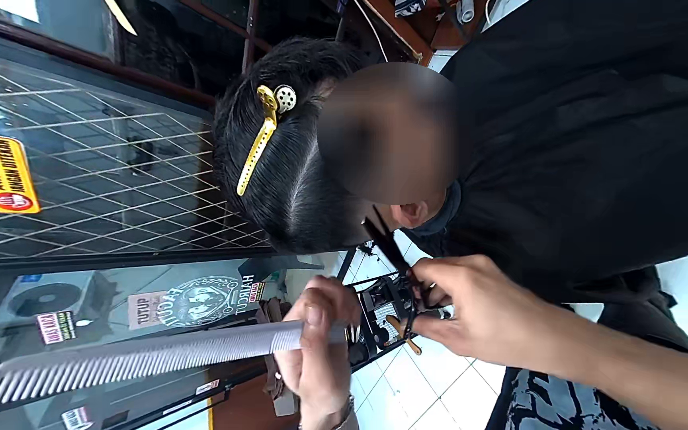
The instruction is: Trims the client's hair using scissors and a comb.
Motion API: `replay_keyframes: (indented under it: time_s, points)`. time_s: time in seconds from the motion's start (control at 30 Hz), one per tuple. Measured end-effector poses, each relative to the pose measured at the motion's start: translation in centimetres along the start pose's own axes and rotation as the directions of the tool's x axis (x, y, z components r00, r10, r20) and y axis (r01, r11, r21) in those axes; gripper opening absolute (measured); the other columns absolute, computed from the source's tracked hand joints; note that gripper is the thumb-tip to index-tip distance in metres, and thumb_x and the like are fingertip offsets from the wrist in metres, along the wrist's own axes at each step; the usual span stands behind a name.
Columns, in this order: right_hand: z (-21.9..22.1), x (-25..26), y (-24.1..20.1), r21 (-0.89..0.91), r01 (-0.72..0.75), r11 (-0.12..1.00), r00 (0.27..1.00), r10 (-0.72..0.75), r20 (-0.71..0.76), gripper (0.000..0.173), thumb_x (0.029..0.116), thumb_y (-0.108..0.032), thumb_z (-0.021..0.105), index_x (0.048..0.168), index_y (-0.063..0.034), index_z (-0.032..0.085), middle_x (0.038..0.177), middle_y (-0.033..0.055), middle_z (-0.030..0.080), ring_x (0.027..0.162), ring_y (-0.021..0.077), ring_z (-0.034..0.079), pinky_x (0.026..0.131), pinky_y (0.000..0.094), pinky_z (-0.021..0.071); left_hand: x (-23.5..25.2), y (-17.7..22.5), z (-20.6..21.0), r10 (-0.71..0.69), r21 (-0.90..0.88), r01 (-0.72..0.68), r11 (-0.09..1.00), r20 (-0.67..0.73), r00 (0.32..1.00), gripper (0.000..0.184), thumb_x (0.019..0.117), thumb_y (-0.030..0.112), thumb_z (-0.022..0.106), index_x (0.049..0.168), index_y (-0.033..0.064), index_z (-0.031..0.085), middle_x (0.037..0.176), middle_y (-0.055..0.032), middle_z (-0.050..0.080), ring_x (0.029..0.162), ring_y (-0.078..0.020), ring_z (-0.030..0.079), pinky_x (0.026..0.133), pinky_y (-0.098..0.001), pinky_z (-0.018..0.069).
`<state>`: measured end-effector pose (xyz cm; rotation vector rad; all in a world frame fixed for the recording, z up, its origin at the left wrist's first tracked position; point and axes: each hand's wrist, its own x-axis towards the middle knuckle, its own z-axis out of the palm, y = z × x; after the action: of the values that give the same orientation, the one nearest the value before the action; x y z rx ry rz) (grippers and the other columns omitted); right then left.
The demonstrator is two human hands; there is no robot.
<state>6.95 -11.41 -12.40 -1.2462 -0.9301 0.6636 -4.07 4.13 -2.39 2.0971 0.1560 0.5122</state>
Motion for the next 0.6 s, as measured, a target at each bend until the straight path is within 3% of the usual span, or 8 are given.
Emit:
replay_keyframes:
  time_s: [0.03, 0.1, 0.2, 0.6]
  points:
    - [0.4, 0.2, -0.1, 0.012, -0.03, 0.999, 0.999, 0.029, 0.026, 0.029, 0.0933, -0.023, 0.071, 0.113, -0.0026, 0.067, 0.096, 0.0085, 0.07, 0.086, 0.0094, 0.07, 0.077, 0.0244, 0.0584, 0.2, -0.3, 0.3, 0.001, 0.044, -0.002, 0.999, 0.022, 1.0, 0.035, 0.1073, 0.044, 0.047, 0.088, 0.0267, 0.071, 0.096, 0.0094, 0.071, 0.085, -0.0055, 0.067, 0.074, -0.0217, 0.0565]
    - [0.7, 0.7, -0.4, 0.011, -0.091, 0.996, 0.994, 0.091, 0.063, 0.029, 0.0949, -0.024, 0.07, 0.114, -0.0028, 0.066, 0.098, 0.0091, 0.069, 0.088, 0.0102, 0.069, 0.079, 0.0249, 0.0569, 0.6, -0.7, 1.0, -0.013, 0.059, 0.01, 0.998, 0.047, 0.999, 0.037, 0.1082, 0.045, 0.044, 0.1, 0.0231, 0.073, 0.117, 0.0005, 0.074, 0.105, -0.016, 0.071, 0.09, -0.0333, 0.0597]
    - [0.7, 1.1, -0.5, 0.0, -0.125, 0.992, 0.989, 0.125, 0.08, 0.028, 0.0961, -0.024, 0.069, 0.116, -0.0038, 0.066, 0.1, 0.0087, 0.07, 0.088, 0.0097, 0.07, 0.08, 0.025, 0.0573, 1.1, -0.9, 1.9, -0.051, 0.003, 0.051, 0.999, 0.028, 0.998, 0.034, 0.1078, 0.042, 0.046, 0.105, 0.0217, 0.073, 0.119, -0.0047, 0.076, 0.112, -0.022, 0.072, 0.098, -0.0409, 0.0579]
    - [0.0, 1.5, -0.9, -0.041, -0.141, 0.989, 0.983, 0.145, 0.112, 0.024, 0.0979, -0.021, 0.067, 0.116, -0.0048, 0.065, 0.099, 0.0073, 0.07, 0.089, 0.0089, 0.07, 0.081, 0.0237, 0.0568, 2.2, -1.0, 2.0, -0.033, -0.061, 0.032, 0.998, -0.017, 0.999, 0.035, 0.1092, 0.033, 0.043, 0.092, 0.0187, 0.07, 0.111, -0.0117, 0.077, 0.107, -0.0274, 0.074, 0.096, -0.0432, 0.0594]
